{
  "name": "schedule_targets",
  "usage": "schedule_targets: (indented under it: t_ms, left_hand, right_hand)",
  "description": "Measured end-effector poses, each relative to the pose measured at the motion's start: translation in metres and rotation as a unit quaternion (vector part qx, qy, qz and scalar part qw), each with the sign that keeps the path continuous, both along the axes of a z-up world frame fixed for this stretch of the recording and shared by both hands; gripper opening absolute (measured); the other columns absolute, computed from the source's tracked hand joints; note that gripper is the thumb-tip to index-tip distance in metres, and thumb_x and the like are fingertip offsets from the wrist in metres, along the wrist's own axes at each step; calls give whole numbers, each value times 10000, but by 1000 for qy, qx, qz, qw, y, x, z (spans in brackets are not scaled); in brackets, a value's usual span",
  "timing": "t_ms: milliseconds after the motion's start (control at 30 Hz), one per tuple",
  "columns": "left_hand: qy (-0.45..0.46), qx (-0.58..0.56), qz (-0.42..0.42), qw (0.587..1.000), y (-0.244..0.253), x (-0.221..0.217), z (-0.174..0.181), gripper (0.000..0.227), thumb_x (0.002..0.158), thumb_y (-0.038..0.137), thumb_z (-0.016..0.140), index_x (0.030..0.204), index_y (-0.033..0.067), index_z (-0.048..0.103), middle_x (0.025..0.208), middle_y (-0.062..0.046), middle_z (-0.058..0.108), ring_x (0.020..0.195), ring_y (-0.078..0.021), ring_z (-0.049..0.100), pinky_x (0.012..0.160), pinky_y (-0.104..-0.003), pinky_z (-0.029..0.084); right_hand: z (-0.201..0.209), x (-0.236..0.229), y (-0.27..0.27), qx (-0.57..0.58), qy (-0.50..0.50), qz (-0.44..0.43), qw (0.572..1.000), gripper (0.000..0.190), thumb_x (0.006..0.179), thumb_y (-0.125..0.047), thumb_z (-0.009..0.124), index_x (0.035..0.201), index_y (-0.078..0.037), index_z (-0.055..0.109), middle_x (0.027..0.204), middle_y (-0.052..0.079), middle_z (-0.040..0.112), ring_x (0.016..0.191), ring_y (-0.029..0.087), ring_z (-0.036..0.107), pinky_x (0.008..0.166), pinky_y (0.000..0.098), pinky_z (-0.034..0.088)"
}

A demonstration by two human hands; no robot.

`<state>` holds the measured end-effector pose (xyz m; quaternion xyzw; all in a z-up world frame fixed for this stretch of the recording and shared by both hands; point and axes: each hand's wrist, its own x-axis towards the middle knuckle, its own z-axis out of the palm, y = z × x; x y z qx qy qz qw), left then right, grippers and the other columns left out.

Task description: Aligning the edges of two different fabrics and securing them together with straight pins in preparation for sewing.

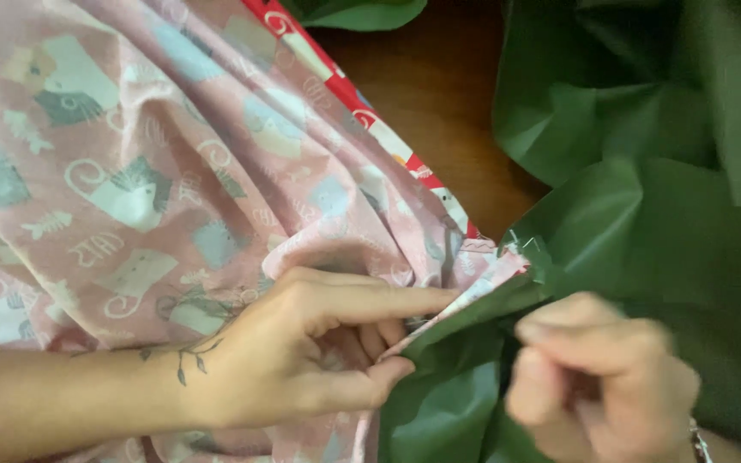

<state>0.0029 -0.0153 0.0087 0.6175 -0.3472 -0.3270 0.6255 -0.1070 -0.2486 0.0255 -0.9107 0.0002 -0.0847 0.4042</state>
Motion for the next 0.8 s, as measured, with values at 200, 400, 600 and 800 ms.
schedule_targets:
  t_ms: [200, 400, 600, 800]
  left_hand:
    - [47, -22, -13, 999, -3, -2, 7, 549, 888, -18, 696, 1412, 72, 561, 717, 20, 616, 609, -54, 550, 583, -185, 557]
    - [64, -12, -17, 998, -5, -6, 14, 536, 887, -8, 707, 1404, 73, 589, 698, 39, 596, 621, -40, 517, 597, -189, 532]
    - [65, -26, -21, 997, -13, -10, 21, 515, 919, -11, 699, 1419, 25, 581, 732, 42, 604, 715, -54, 503, 655, -211, 471]
    - [-23, -26, 6, 999, -24, -13, 19, 482, 886, -7, 739, 1355, 28, 634, 770, 59, 615, 784, -81, 560, 864, -243, 442]
  right_hand:
    - [6, 14, 8, -187, -179, 79, 963, 82, 861, -126, 616, 859, -52, 652, 699, -10, 670, 502, 87, 558, 498, 230, 465]
    - [20, 17, 6, -242, -197, 86, 946, 121, 903, -159, 542, 831, -110, 626, 663, -82, 596, 492, 86, 477, 447, 221, 398]
    - [19, 15, -4, -187, -199, 118, 955, 30, 894, -55, 551, 869, -67, 562, 720, -34, 585, 512, 103, 465, 460, 215, 418]
    - [3, -2, -20, 27, -127, 64, 990, 211, 894, -136, 601, 1088, -55, 590, 883, 8, 714, 448, 51, 520, 449, 197, 466]
